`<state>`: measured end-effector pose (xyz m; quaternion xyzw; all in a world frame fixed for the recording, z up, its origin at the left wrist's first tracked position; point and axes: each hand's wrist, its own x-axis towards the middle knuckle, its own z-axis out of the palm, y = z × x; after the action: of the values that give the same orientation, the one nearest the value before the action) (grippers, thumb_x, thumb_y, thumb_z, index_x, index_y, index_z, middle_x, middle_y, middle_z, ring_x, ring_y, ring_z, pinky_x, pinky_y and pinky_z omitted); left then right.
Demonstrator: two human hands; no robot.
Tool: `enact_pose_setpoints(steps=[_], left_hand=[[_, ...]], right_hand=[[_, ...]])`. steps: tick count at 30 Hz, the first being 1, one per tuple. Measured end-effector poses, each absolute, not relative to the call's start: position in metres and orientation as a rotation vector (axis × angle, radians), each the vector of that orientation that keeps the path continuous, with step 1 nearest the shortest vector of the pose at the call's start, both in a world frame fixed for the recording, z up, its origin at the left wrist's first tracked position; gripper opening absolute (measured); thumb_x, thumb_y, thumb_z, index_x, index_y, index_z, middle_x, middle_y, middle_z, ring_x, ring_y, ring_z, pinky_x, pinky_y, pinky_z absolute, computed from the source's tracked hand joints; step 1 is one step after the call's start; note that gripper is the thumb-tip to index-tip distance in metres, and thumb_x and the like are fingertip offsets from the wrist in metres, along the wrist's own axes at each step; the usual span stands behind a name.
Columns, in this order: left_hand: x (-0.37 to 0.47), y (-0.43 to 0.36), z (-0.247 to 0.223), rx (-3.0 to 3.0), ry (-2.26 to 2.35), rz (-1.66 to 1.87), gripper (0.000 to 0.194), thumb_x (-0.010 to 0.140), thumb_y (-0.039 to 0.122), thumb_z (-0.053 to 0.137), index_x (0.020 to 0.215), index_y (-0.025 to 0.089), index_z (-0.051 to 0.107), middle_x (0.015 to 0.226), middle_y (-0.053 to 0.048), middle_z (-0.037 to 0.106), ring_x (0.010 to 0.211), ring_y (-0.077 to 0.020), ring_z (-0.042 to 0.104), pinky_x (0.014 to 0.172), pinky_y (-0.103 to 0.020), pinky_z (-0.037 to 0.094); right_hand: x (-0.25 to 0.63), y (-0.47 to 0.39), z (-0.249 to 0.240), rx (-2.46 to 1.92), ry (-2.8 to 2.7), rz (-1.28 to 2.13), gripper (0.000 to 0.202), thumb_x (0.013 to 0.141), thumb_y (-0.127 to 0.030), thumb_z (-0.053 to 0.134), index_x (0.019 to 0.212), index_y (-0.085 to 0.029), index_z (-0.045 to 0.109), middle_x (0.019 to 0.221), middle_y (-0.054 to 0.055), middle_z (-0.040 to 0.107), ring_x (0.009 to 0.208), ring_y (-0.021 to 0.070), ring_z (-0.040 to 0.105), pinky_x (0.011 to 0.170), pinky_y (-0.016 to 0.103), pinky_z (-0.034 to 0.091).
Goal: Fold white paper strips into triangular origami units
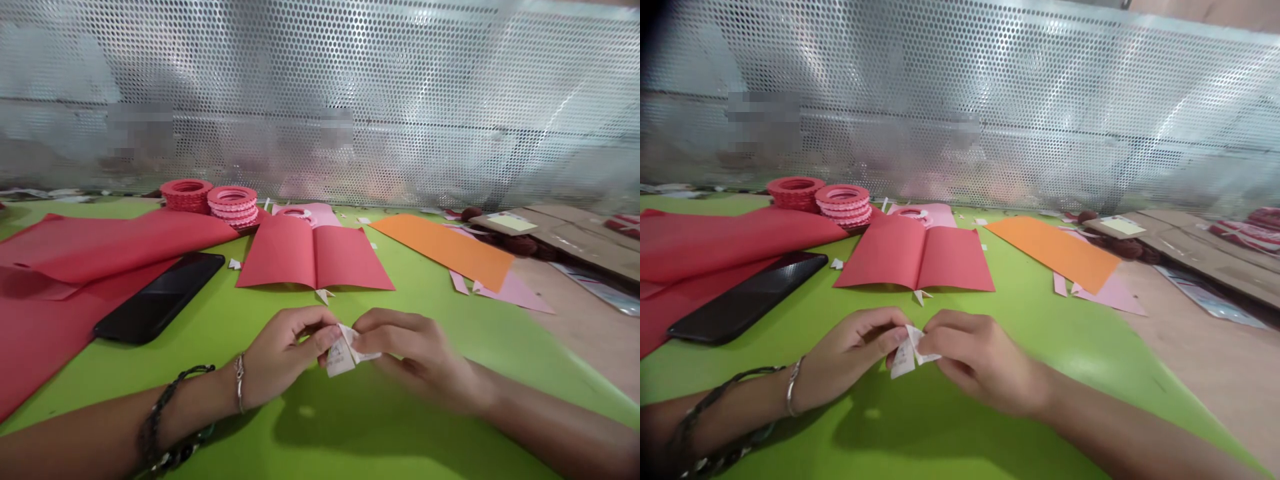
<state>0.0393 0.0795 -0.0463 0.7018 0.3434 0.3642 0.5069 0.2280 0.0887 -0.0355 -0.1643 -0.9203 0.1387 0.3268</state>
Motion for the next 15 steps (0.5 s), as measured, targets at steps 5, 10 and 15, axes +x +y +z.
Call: enact_pose_setpoints(steps=[5, 10, 15], left_hand=[[0.0390, 0.0791, -0.0460, 1.813, 0.889, 0.893, 0.020, 0.082, 0.026, 0.043, 0.069, 0.014, 0.053, 0.060, 0.003, 0.049, 0.055, -0.0079, 0.046, 0.051, -0.017, 0.037], [0.0404, 0.0788, -0.0443, 2.043, 1.003, 0.953, 0.017, 0.081, 0.021, 0.044, 0.068, 0.015, 0.052, 0.062, 0.003, 0.051, 0.058, -0.0092, 0.048, 0.054, -0.018, 0.037], [0.0397, 0.0784, -0.0464, 2.185, 0.983, 0.954, 0.015, 0.079, 0.015, 0.045, 0.065, 0.015, 0.050, 0.059, 0.005, 0.048, 0.056, -0.0073, 0.045, 0.053, -0.016, 0.034]], right_hand=[[0.2284, 0.0898, -0.0383, -0.427, -2.452, 0.372, 0.021, 0.077, 0.001, 0.041, 0.086, -0.016, 0.051, 0.082, 0.004, 0.054, 0.069, 0.0076, 0.050, 0.058, 0.016, 0.042], [0.2263, 0.0867, -0.0374, -0.481, -2.487, 0.455, 0.019, 0.073, -0.002, 0.046, 0.085, -0.017, 0.049, 0.082, 0.004, 0.054, 0.069, 0.0093, 0.051, 0.059, 0.018, 0.043], [0.2207, 0.0811, -0.0325, -0.724, -2.321, 0.999, 0.015, 0.079, -0.019, 0.046, 0.091, -0.016, 0.038, 0.070, 0.002, 0.054, 0.061, 0.0103, 0.053, 0.054, 0.021, 0.045]])
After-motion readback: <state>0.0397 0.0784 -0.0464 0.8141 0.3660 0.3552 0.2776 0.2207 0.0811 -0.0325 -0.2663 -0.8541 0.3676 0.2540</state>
